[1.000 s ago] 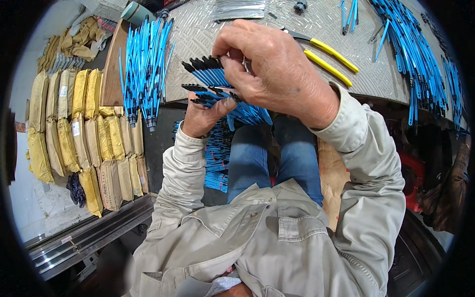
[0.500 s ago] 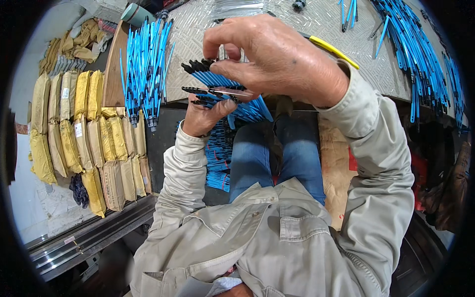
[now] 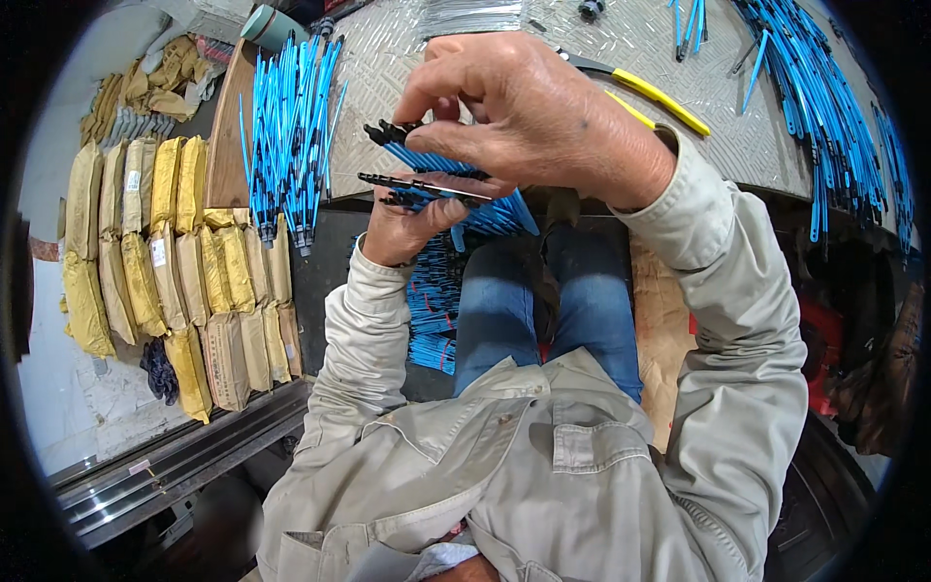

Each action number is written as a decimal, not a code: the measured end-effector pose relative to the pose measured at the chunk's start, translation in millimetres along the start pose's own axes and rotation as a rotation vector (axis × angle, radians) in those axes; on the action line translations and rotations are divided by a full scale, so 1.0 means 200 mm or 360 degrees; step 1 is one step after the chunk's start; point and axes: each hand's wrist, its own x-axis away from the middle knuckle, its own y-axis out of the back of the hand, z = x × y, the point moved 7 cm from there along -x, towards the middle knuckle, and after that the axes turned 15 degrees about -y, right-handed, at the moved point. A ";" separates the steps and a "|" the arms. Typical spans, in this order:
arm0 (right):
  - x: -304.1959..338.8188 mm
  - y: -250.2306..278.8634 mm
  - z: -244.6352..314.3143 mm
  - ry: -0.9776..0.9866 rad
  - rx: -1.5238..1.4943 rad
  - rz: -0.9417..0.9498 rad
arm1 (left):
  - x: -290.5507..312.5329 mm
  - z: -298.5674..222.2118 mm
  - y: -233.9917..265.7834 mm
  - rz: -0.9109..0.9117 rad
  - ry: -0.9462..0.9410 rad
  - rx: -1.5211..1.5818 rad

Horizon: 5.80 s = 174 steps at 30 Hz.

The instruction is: The person uses pliers to cut wire on an umbrella hub, threads wire through umbrella ribs on a table by hand, and attaches the ribs onto a plastic hub.

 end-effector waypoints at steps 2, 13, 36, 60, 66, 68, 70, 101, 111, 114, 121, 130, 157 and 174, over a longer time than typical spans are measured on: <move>0.00 0.00 0.00 0.0086 -0.0037 0.0042 | 0.00 0.02 0.00 -0.0057 0.0015 0.0171; 0.01 -0.02 0.01 0.0072 -0.0009 -0.0062 | 0.01 0.00 0.02 -0.0093 0.0070 0.0048; 0.03 -0.06 0.06 0.0069 0.0159 -0.0226 | 0.03 -0.02 0.04 -0.0076 -0.0113 -0.0220; -0.02 -0.08 0.07 0.0074 0.0130 -0.0165 | 0.04 -0.03 0.05 -0.0040 -0.0123 -0.0247; -0.03 -0.10 0.04 0.0043 0.0078 -0.0210 | 0.07 0.03 0.07 -0.0190 0.0027 -0.0087; -0.04 -0.10 0.04 0.0050 0.0020 -0.0156 | 0.07 0.03 0.08 -0.0173 0.0038 -0.0063; -0.04 -0.11 0.04 0.0053 -0.0092 -0.0050 | 0.07 0.03 0.07 -0.0134 0.0063 -0.0003; 0.12 0.10 0.02 -0.0422 0.0023 -0.0072 | 0.01 0.01 -0.02 -0.0065 -0.0039 0.0111; 0.23 0.06 -0.16 -0.0427 0.0113 -0.0065 | 0.02 0.05 -0.02 -0.0047 0.0052 0.0358; 0.27 -0.01 -0.30 -0.0317 0.0424 -0.0166 | 0.01 0.03 -0.02 -0.0021 -0.0033 0.0213; 0.17 -0.29 -0.41 0.0016 0.0533 0.0553 | 0.00 0.00 -0.03 0.0152 -0.0122 0.0063; 0.17 -0.36 -0.43 0.0020 0.0872 0.0633 | 0.18 0.08 -0.09 0.0035 -0.0466 -0.0122; 0.12 -0.34 -0.49 -0.0203 0.0687 0.0460 | 0.44 -0.10 0.34 0.0106 0.0240 -0.0259; -0.29 -0.06 -0.68 -0.0689 -0.0108 0.0375 | -0.01 0.09 0.05 0.1259 -0.0555 -0.2030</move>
